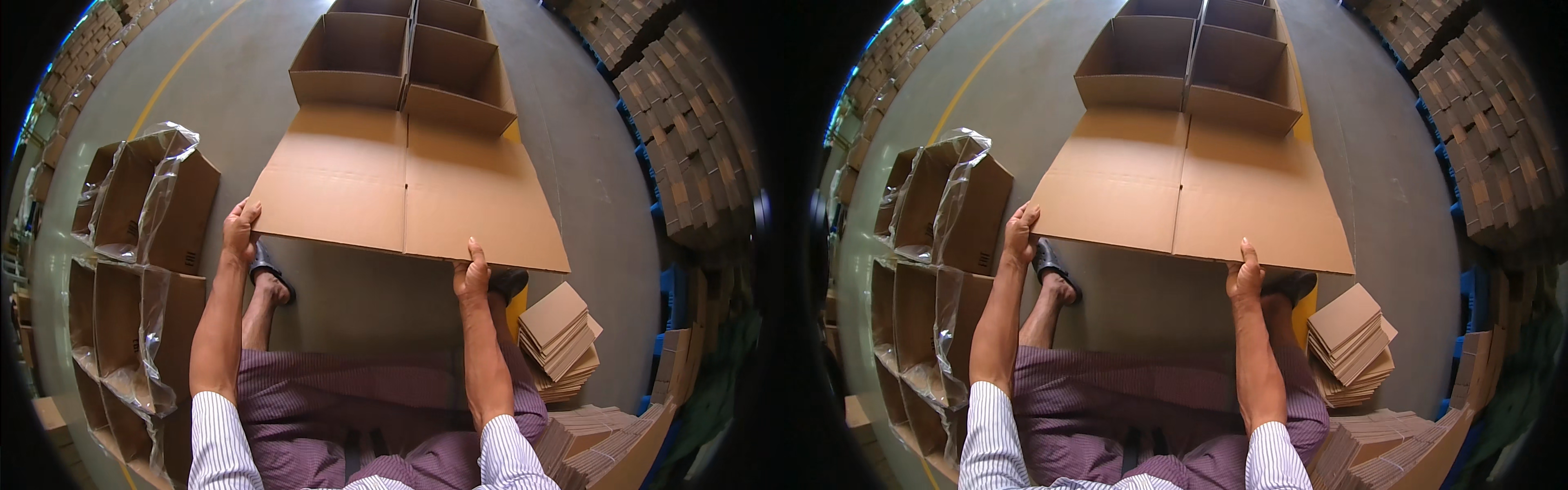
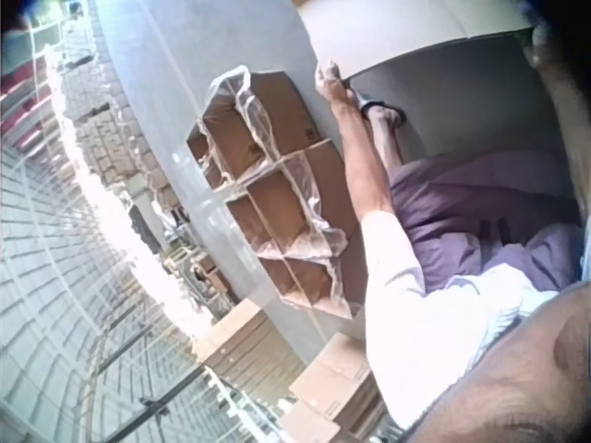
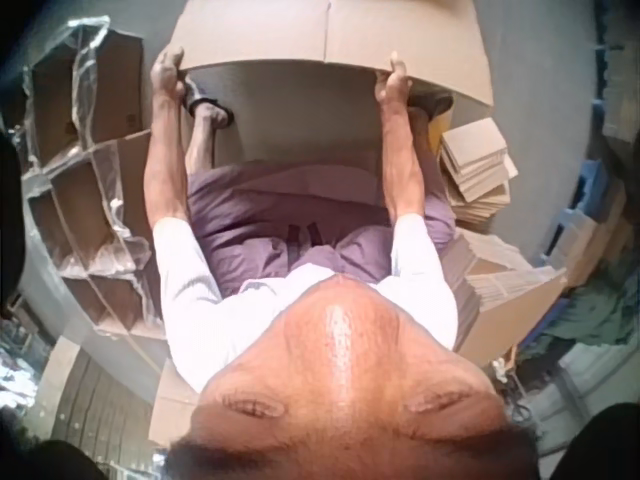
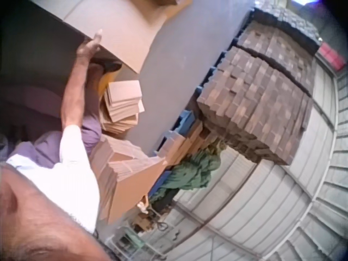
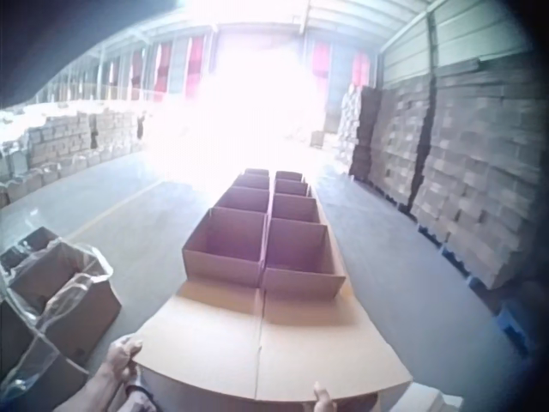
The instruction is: The person sits on the warehouse floor and assembles flat cardboard sheets into boxes, then seals them with packing tape using a handheld dispenser. The person repeats this process for multiple boxes, placing finished units aside.
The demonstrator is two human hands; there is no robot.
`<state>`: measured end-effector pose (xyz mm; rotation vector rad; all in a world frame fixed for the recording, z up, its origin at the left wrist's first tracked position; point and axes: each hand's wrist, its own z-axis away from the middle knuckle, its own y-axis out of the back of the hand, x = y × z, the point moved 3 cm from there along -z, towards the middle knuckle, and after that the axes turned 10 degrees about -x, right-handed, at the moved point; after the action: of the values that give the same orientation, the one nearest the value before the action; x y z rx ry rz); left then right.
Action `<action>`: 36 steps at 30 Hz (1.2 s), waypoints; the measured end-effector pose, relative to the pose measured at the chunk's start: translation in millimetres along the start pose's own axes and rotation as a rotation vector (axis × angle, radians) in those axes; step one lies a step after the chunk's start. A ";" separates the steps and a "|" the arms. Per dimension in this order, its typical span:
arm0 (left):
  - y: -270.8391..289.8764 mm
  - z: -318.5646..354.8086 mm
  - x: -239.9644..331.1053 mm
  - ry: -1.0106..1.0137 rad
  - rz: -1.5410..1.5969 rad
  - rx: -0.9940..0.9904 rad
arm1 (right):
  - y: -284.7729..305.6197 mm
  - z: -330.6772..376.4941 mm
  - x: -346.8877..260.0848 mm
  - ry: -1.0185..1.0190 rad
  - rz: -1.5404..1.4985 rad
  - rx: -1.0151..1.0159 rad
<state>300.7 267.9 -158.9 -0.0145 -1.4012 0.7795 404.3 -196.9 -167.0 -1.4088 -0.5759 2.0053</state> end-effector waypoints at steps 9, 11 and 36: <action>-21.4 -33.3 -10.5 0.035 -0.040 0.010 | -2.4 -46.2 -4.7 0.053 0.022 -0.017; -19.9 -37.0 -13.6 0.030 -0.045 0.013 | -3.8 -50.5 -2.8 0.053 0.026 -0.021; -16.4 16.5 -17.1 -0.010 -0.220 0.198 | 41.2 -5.6 0.5 -0.133 0.138 0.072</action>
<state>294.6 240.0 -162.9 0.2929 -1.3041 0.7313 399.8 -226.1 -196.4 -1.3114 -0.4697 2.2187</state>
